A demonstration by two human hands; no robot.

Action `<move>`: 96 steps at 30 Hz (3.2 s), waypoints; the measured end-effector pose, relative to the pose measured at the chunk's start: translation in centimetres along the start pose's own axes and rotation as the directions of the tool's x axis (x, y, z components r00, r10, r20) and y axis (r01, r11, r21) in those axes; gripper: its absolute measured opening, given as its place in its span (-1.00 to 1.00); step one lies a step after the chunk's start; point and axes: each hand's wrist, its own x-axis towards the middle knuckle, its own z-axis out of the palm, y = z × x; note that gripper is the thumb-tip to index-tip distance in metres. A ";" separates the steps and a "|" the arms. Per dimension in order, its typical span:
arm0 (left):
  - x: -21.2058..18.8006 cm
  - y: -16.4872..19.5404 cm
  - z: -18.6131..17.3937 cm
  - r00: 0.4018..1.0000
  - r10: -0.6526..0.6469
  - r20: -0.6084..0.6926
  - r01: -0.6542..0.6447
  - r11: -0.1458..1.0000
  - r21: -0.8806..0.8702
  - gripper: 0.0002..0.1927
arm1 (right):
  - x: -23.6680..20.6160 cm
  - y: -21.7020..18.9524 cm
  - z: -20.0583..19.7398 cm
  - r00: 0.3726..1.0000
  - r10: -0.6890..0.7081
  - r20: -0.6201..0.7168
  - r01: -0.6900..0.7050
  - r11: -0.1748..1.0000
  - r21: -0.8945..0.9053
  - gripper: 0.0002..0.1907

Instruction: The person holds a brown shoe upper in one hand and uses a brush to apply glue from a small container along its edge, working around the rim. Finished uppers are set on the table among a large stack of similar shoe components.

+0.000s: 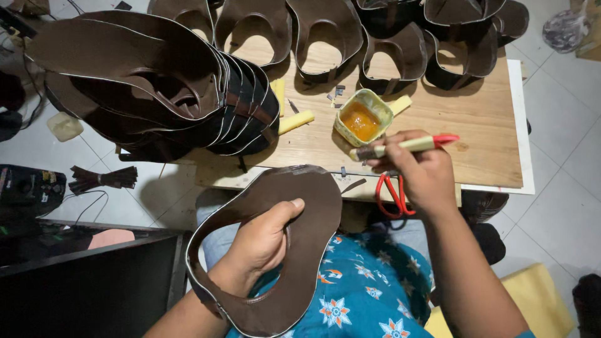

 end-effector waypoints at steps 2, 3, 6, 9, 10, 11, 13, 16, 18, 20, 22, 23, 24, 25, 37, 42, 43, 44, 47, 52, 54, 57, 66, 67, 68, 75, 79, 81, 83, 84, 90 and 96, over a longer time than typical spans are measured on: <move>0.1 -0.1 0.3 1.000 -0.023 0.013 0.023 1.000 0.001 -0.68 | -1.5 -0.2 0.6 0.992 -0.102 0.076 0.090 0.985 0.150 -0.81; 0.2 -0.2 0.5 0.999 -0.031 0.021 0.031 1.000 0.008 -0.67 | -2.0 -0.2 0.9 0.984 -0.140 0.108 0.117 0.974 0.193 -0.83; 0.1 -0.2 0.8 0.996 -0.066 0.054 0.064 0.997 0.037 -0.65 | -2.5 -0.4 1.3 0.978 -0.145 0.151 0.129 0.985 0.114 -0.86; -0.2 -0.1 1.0 0.995 -0.084 0.046 0.082 0.996 0.044 -0.63 | -2.7 -0.7 1.4 0.969 -0.191 0.157 0.193 0.981 0.006 -0.89; -0.3 0.0 1.0 0.996 -0.087 0.036 0.085 0.995 0.041 -0.63 | -2.8 -0.8 1.5 0.962 -0.222 0.159 0.227 0.974 -0.016 -0.89; -0.4 0.1 1.1 0.996 -0.080 0.043 0.077 0.995 0.067 -0.62 | -2.8 -0.9 1.5 0.960 -0.218 0.179 0.220 0.976 0.009 -0.89; -0.4 0.2 1.4 0.996 -0.067 0.060 0.060 0.991 0.119 -0.61 | -2.7 -1.3 1.5 0.953 -0.212 0.215 0.205 0.977 0.056 -0.87; 0.0 0.3 1.9 0.991 -0.134 0.015 0.129 0.974 0.186 -0.57 | -2.6 -1.7 1.8 0.947 -0.218 0.236 0.218 0.976 0.027 -0.85; -0.1 0.5 2.2 0.996 -0.090 0.012 0.083 0.956 0.283 -0.56 | -2.6 -2.0 1.9 0.938 -0.242 0.249 0.243 0.970 0.025 -0.84; -0.2 0.6 2.5 0.998 -0.066 0.000 0.062 0.939 0.338 -0.55 | -2.6 -2.2 2.1 0.936 -0.234 0.262 0.241 0.971 0.008 -0.84; -0.3 0.9 3.1 0.998 -0.052 -0.019 0.055 0.932 0.358 -0.54 | -2.5 -2.3 2.2 0.938 -0.207 0.279 0.222 0.975 -0.023 -0.85; -0.3 1.0 3.5 0.999 -0.046 -0.014 0.048 0.948 0.314 -0.54 | -2.5 -2.2 2.2 0.937 -0.211 0.280 0.232 0.972 -0.045 -0.85; -0.4 1.1 4.0 0.999 -0.039 -0.010 0.040 0.963 0.268 -0.54 | -2.5 -2.2 2.2 0.935 -0.215 0.283 0.243 0.968 -0.066 -0.86; -0.6 1.4 4.5 1.000 -0.031 -0.007 0.031 0.975 0.221 -0.54 | -2.5 -2.1 2.1 0.932 -0.219 0.288 0.253 0.964 -0.087 -0.87; -4.0 3.6 10.6 0.982 0.071 -0.175 0.022 0.876 0.482 -0.78 | -2.4 -1.1 1.7 0.969 -0.183 0.167 0.193 0.980 -0.040 -0.87; -3.2 2.8 8.4 0.910 -0.236 -0.340 0.335 0.902 0.271 -0.62 | -3.2 -0.9 1.3 0.949 -0.201 0.243 0.202 0.979 0.022 -0.90; -2.8 2.5 7.8 0.882 -0.333 -0.334 0.406 0.897 0.176 -0.56 | -3.3 -0.9 1.2 0.938 -0.214 0.271 0.210 0.977 0.046 -0.91; -2.6 2.2 7.2 0.901 -0.314 -0.299 0.372 0.914 0.161 -0.56 | -3.4 -0.8 1.2 0.945 -0.216 0.248 0.207 0.976 0.063 -0.91; -2.2 1.5 6.0 0.932 -0.275 -0.236 0.312 0.941 0.133 -0.58 | -3.6 -0.7 1.3 0.955 -0.231 0.185 0.223 0.973 0.064 -0.91; -2.4 1.4 7.1 0.953 -0.166 -0.252 0.199 0.974 0.110 -0.64 | -4.2 -0.3 1.7 0.970 -0.171 0.175 0.153 0.982 0.109 -0.93; -2.9 1.6 8.1 0.955 0.110 -0.276 0.016 0.909 0.417 -0.65 | -4.5 -0.2 1.7 0.955 -0.212 0.206 0.187 0.973 0.134 -0.93; -3.3 2.2 9.4 0.948 0.289 -0.130 -0.155 0.782 0.604 -0.72 | -4.5 0.2 1.5 0.961 -0.214 0.176 0.203 0.976 0.079 -0.90; -4.1 2.9 8.7 0.936 -0.149 -0.320 0.301 0.810 0.504 -0.63 | -5.6 1.2 2.0 0.975 -0.221 0.023 0.214 0.962 0.172 -0.80; -3.9 2.8 8.3 0.932 -0.161 -0.323 0.317 0.796 0.516 -0.61 | -5.7 1.4 2.2 0.973 -0.228 0.041 0.212 0.947 0.241 -0.79; -3.8 2.5 8.0 0.949 -0.122 -0.291 0.258 0.831 0.493 -0.64 | -5.7 1.6 2.4 0.970 -0.238 0.045 0.228 0.961 0.154 -0.81; -2.9 1.6 6.5 0.944 -0.153 -0.294 0.261 0.890 0.373 -0.56 | -6.6 0.9 2.8 0.931 -0.340 0.134 0.342 0.940 0.006 -0.93; -3.4 1.6 6.8 0.959 -0.074 -0.272 0.191 0.879 0.437 -0.63 | -6.0 0.0 3.2 0.934 -0.336 0.123 0.335 0.942 0.030 -0.87; -3.5 1.7 7.0 0.955 -0.074 -0.288 0.206 0.864 0.459 -0.61 | -5.8 -0.3 3.2 0.921 -0.341 0.190 0.353 0.935 -0.034 -0.89; -3.5 1.8 7.0 0.948 -0.094 -0.304 0.229 0.864 0.448 -0.57 | -5.8 -0.5 3.1 0.913 -0.311 0.265 0.339 0.938 -0.068 -0.92; -3.3 1.8 6.9 0.943 -0.114 -0.313 0.246 0.871 0.425 -0.54 | -6.0 -0.5 2.9 0.910 -0.278 0.306 0.313 0.947 -0.071 -0.94; -3.5 2.1 5.4 0.976 -0.140 -0.169 0.216 0.751 0.625 -0.57 | -6.0 0.7 1.4 0.963 -0.196 0.185 0.224 0.963 -0.150 -0.88; -3.9 1.5 5.3 0.993 0.056 -0.102 0.039 0.669 0.742 -0.71 | 1.6 2.4 -1.3 0.922 -0.385 -0.025 0.303 0.764 -0.569 -0.77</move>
